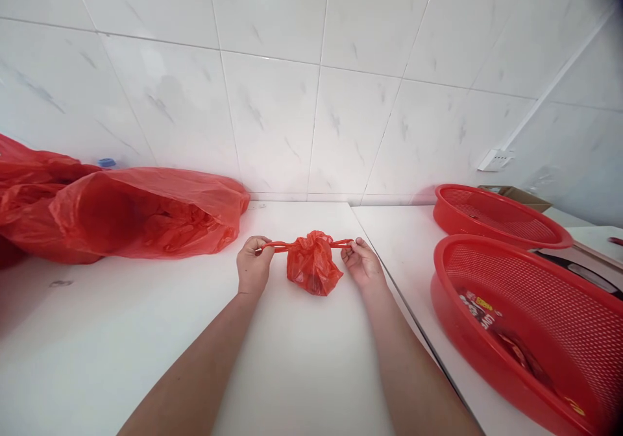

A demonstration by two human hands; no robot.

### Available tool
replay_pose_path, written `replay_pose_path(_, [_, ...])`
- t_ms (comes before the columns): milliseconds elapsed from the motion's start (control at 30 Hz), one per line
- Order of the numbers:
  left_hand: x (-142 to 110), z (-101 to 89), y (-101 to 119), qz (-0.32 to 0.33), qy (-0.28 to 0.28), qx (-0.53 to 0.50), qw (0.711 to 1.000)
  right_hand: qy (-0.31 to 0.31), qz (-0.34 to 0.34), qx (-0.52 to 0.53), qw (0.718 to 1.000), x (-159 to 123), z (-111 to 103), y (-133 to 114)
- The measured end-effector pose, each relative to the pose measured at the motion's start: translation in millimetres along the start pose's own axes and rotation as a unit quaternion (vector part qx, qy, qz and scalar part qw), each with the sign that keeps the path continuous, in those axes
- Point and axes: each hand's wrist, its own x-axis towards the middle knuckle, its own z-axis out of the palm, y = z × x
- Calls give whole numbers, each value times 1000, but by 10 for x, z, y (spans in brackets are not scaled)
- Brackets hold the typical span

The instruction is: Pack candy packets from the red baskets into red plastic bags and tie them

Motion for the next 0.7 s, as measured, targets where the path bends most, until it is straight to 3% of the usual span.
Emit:
replay_pose_path(233, [2,-12,-82,-78,1,-47,996,-17,10,-63,998,-25,-10,-11])
replay_pose_path(400, [-10,-55,-115,-85,5,-41,996,-57,13,-155,986,-74,31,6])
replay_pose_path(467, [-20,-56,-109,-28,30,1,999,-69,3,-203,977,-92,65,25])
replay_pose_path(533, [-44,-45,-80,91,44,79,992,-85,-9,-258,962,-120,113,50])
replay_pose_path(600, [-91,-18,-33,217,27,157,963,-113,-15,-316,942,-163,171,85])
replay_pose_path(633, [-125,2,-7,263,-3,189,946,-128,-17,-345,930,-188,201,107])
replay_pose_path(700, [-205,52,30,306,-117,231,916,-151,-22,-399,904,-237,252,160])
